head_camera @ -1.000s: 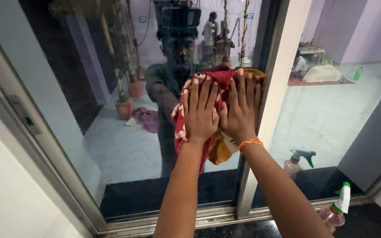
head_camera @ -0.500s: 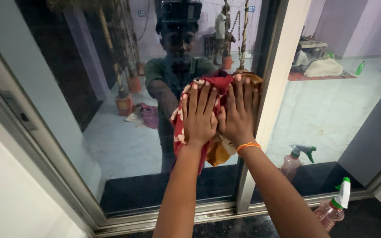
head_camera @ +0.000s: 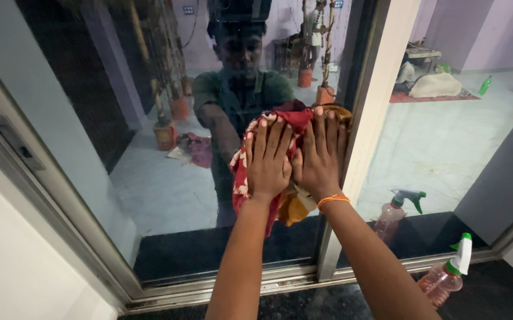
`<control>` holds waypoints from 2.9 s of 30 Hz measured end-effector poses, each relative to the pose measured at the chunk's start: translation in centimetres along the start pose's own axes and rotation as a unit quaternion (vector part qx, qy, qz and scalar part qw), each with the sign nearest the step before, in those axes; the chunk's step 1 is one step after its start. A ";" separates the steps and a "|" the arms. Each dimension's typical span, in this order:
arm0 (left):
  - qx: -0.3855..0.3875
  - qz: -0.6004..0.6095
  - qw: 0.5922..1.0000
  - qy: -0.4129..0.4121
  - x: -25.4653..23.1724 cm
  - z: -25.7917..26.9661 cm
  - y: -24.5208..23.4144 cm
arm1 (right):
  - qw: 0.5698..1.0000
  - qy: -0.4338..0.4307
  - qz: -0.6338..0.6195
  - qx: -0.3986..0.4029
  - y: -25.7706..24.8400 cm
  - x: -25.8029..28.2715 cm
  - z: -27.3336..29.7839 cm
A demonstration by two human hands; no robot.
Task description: The person wipes a large glass window pane with a patterned cloth, then sprays a cleaning solution onto the metal security grille and wipes it down. The person uses a spray bottle and a cloth to clean the window and grille.
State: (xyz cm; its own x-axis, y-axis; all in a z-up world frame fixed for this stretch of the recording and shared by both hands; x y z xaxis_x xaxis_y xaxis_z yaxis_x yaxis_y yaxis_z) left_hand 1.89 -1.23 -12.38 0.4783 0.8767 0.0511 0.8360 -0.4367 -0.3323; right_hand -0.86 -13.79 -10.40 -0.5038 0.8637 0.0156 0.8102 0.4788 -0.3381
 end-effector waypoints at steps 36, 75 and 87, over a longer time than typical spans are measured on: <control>0.095 -0.011 0.994 0.051 -0.1 13.3 6.7 | 0.998 0.005 0.042 0.055 4.8 -1.1 11.3; 0.246 -0.004 0.954 0.171 0.2 39.5 17.8 | 0.986 0.016 0.054 0.158 14.4 -4.0 35.1; 0.289 0.078 0.925 0.236 1.3 43.5 17.8 | 0.981 0.029 0.065 0.180 16.8 -3.8 41.5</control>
State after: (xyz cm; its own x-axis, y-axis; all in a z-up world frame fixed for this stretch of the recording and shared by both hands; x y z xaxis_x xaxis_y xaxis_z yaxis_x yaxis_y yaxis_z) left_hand 5.71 0.88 -59.16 0.7596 0.5664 0.3198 0.5287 -0.2513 -0.8107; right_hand 2.18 -15.56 -55.21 -0.3772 0.9261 0.0002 0.7032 0.2865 -0.6507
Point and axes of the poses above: each hand's wrist, its own z-axis away from the middle knuckle, its own y-axis out of the palm, x = y × z, the point moved 5 cm from there along -z, towards the middle knuckle, and after that the axes turned 10 degrees about -z, right-handed, at the moved point
